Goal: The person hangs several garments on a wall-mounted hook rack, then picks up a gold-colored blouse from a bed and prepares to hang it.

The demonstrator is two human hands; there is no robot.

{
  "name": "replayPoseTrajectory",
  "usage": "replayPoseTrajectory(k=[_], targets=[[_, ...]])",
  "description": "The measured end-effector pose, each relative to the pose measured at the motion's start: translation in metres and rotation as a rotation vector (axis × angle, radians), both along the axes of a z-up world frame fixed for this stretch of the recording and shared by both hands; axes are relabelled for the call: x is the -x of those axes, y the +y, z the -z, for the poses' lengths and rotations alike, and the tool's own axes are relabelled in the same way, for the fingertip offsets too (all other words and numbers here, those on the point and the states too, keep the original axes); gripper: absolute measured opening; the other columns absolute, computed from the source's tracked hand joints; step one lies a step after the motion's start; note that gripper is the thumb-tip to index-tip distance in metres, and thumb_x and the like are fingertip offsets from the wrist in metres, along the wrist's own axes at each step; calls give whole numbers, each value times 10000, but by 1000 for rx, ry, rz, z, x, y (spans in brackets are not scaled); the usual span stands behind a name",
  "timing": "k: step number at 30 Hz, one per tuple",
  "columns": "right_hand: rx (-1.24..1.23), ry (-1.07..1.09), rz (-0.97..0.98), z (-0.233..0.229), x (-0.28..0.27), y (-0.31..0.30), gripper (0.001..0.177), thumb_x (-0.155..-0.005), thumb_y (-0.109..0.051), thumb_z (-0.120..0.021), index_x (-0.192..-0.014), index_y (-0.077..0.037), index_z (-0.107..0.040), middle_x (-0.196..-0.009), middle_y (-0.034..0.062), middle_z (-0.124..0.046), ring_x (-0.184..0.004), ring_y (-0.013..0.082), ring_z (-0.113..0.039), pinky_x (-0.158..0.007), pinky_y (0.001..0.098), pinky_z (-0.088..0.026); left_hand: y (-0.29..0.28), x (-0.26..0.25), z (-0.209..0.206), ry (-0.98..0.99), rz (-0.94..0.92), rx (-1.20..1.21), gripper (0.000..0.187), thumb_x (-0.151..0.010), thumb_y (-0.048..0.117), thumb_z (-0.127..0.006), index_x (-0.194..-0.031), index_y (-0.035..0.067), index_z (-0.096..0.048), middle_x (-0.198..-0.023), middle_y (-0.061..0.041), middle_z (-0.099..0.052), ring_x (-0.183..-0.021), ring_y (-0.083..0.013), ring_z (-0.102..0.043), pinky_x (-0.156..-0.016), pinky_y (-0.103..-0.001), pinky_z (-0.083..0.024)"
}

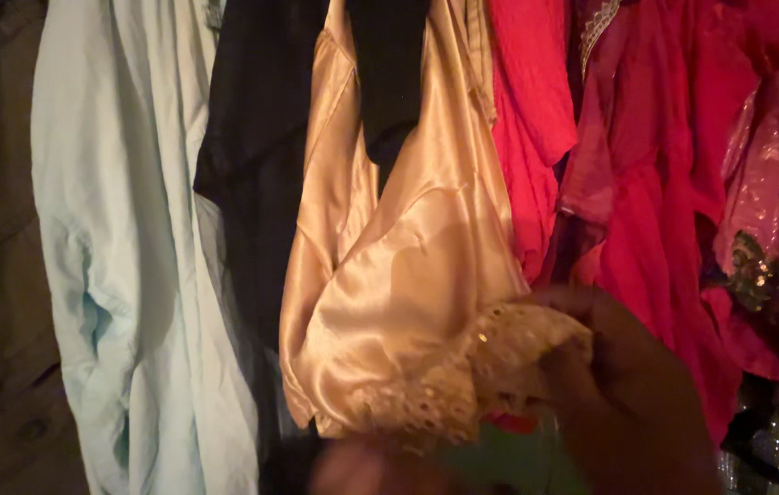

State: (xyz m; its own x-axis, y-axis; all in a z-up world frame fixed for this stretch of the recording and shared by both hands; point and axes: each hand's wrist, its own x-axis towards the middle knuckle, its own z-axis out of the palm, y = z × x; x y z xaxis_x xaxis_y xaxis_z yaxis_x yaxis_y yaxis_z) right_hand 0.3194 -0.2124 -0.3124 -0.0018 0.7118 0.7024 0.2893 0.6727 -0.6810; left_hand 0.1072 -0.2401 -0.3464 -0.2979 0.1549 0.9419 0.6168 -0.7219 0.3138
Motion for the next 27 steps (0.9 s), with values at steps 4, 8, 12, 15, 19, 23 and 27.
replayPoseTrajectory(k=[4,8,12,15,19,23,27], targets=[[-62,-2,32,-5,25,-8,371,-1002,-90,-547,-1338,-105,-702,-950,75,-748,-797,127,-705,-667,277,-597,-6,-17,14,28,-6,29,361,-732,193,-845,-1062,142,-708,-1211,-102,-644,-1185,-300,-609,-1011,-414,-462],[-28,126,-107,-4,34,-12,229,-964,-81,-571,-1165,-62,-680,-920,47,-740,-784,94,-687,-614,252,-576,-7,-24,9,65,-76,28,405,-755,168,-850,-1126,137,-691,-1264,-125,-640,-1227,-311,-607,-1032,-409,-476],[-30,83,-170,1,31,-12,221,-912,-31,-596,-1119,-48,-672,-930,37,-723,-809,90,-688,-629,251,-578,-7,-26,-3,128,-222,37,583,-643,213,-885,-1166,101,-654,-1359,-154,-540,-1343,-402,-454,-1118,-505,-357],[-61,49,-250,8,33,-12,234,-893,1,-616,-1119,-48,-652,-927,36,-697,-826,95,-671,-674,252,-550,-12,-30,-5,145,-277,58,598,-624,222,-871,-1163,74,-655,-1378,-168,-503,-1354,-417,-411,-1129,-546,-315],[-129,24,-218,14,29,-14,281,-852,31,-603,-1118,-54,-634,-982,33,-690,-912,92,-673,-740,241,-523,-12,-31,-11,170,-463,62,388,-687,151,-849,-1044,156,-699,-1360,-131,-538,-1317,-398,-427,-1127,-566,-299],[-284,-34,117,7,18,-8,250,-856,22,-609,-1094,-43,-649,-1004,68,-667,-913,159,-666,-770,275,-521,-27,-37,-7,158,-485,70,291,-719,172,-855,-981,181,-729,-1305,-85,-590,-1298,-362,-478,-1092,-521,-340],[-445,-109,334,13,8,-2,183,-913,-17,-627,-1090,-6,-675,-1016,153,-624,-904,261,-600,-792,364,-479,-48,-46,4,142,-491,72,206,-728,218,-870,-874,193,-728,-1240,-48,-632,-1259,-332,-531,-1090,-478,-374]])
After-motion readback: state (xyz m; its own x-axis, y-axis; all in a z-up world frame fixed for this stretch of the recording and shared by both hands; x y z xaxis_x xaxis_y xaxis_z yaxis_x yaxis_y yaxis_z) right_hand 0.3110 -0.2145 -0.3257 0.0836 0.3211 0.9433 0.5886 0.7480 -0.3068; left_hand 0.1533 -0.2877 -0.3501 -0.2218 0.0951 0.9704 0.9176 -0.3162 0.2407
